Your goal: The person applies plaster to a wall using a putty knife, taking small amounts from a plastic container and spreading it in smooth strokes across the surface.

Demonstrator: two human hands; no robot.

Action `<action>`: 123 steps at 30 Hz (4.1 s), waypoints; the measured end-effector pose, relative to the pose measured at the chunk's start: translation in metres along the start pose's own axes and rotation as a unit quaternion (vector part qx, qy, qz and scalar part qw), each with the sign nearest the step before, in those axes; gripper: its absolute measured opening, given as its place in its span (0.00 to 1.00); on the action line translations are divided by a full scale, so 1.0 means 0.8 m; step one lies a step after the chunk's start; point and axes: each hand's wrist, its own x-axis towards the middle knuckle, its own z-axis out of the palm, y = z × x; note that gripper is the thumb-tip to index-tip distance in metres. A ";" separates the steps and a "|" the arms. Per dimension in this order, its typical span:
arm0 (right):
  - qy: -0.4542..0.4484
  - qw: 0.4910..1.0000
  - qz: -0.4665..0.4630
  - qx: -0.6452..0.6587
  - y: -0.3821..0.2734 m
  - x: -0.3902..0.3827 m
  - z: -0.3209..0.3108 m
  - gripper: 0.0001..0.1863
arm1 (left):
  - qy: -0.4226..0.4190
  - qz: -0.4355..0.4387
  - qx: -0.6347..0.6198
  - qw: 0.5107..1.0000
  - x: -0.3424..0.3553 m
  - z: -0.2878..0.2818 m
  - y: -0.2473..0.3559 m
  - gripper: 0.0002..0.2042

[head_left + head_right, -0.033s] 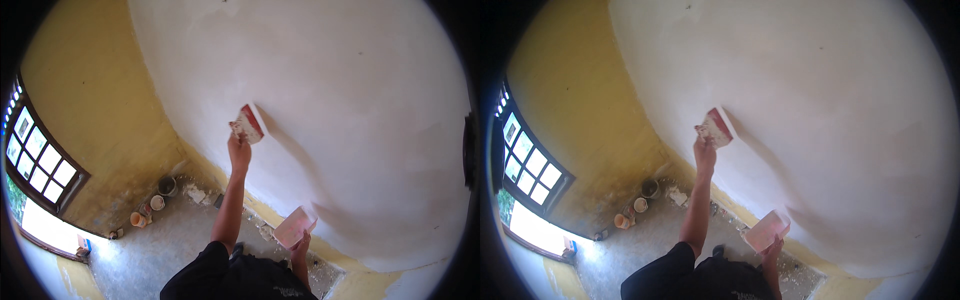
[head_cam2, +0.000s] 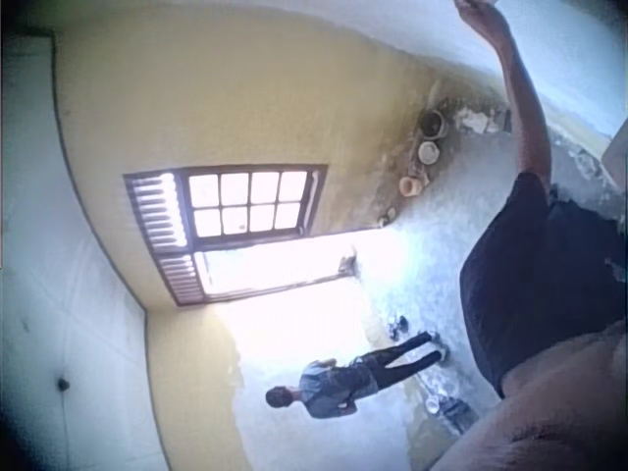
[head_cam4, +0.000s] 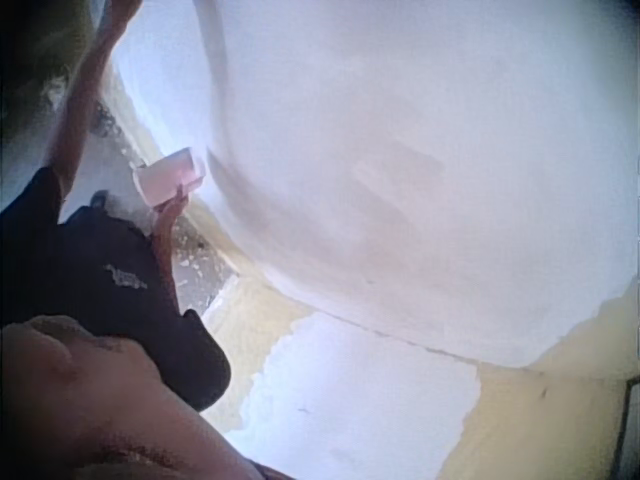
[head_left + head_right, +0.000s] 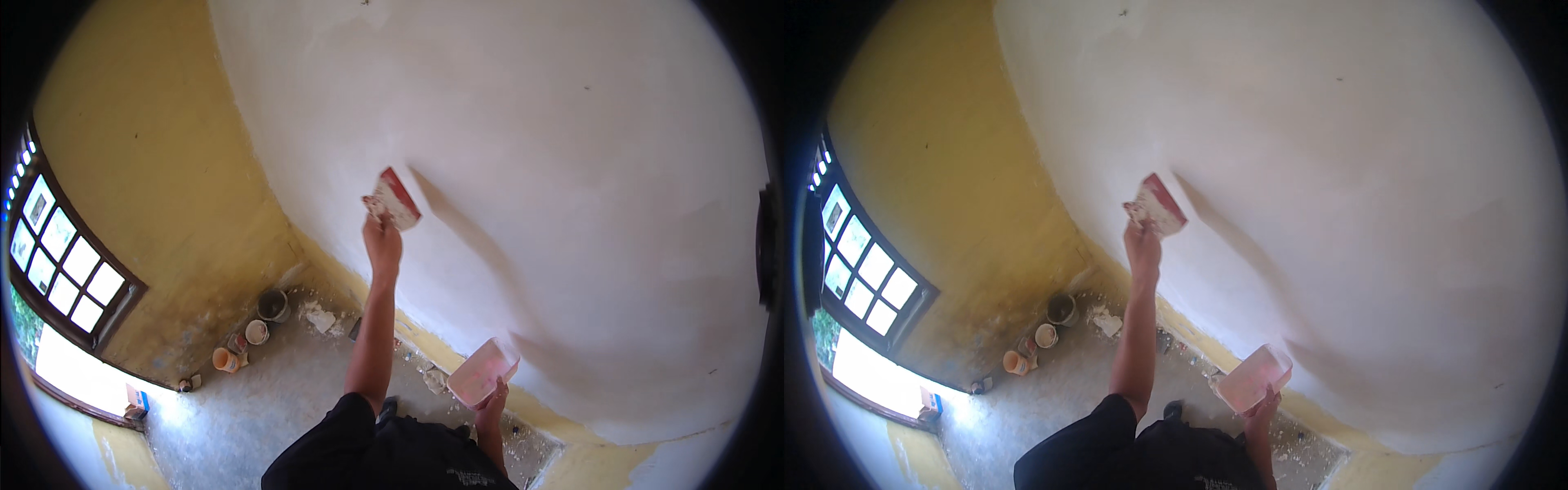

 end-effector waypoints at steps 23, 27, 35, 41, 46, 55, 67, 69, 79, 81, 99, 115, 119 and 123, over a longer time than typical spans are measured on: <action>0.011 0.998 -0.045 -0.047 -0.007 0.013 -0.049 0.29 | -0.138 0.167 0.049 0.975 -0.028 0.038 0.113 0.14; 0.023 0.997 -0.047 -0.056 -0.014 0.000 -0.032 0.29 | 0.026 0.092 0.125 0.988 0.038 0.015 0.063 0.14; 0.010 0.998 -0.005 -0.061 0.002 -0.006 -0.031 0.24 | -0.050 0.334 0.204 0.919 -0.028 0.075 -0.073 0.30; 0.006 1.000 0.017 -0.018 -0.007 -0.008 -0.021 0.28 | -0.007 0.157 0.099 0.983 -0.064 0.018 -0.094 0.20; -0.002 0.995 -0.033 -0.094 0.011 -0.004 -0.025 0.24 | 0.151 0.040 0.015 0.988 0.105 -0.024 -0.100 0.09; 0.048 0.998 -0.017 -0.038 0.003 0.005 -0.058 0.19 | 0.024 0.175 0.070 0.982 0.018 0.094 0.095 0.09; 0.006 0.996 -0.029 -0.086 -0.007 0.005 -0.036 0.22 | 0.053 0.287 0.100 0.951 -0.019 0.053 -0.003 0.28; -0.014 0.996 -0.018 -0.090 -0.003 0.010 -0.038 0.25 | 0.026 0.304 0.134 0.943 -0.010 0.073 -0.022 0.28; -0.001 0.999 0.027 -0.039 0.040 0.046 -0.043 0.18 | -0.186 0.308 0.115 0.926 -0.159 0.026 -0.183 0.29; -0.018 1.000 0.013 -0.012 0.024 0.037 -0.021 0.18 | -0.058 0.190 0.092 0.976 -0.148 0.016 -0.177 0.27; -0.026 1.000 0.004 -0.007 0.005 0.029 -0.007 0.23 | -0.107 0.128 0.067 0.984 -0.193 0.066 -0.018 0.15; -0.047 0.998 -0.045 0.007 -0.039 -0.031 0.081 0.28 | -0.353 -0.058 0.178 0.917 -0.234 -0.076 0.035 0.05; -0.064 0.997 -0.046 0.005 -0.031 -0.037 0.103 0.31 | -0.363 -0.020 0.222 0.905 -0.231 -0.077 0.041 0.06; -0.061 0.997 -0.046 -0.035 -0.034 -0.040 0.114 0.28 | -0.382 -0.061 0.239 0.891 -0.239 -0.067 0.036 0.07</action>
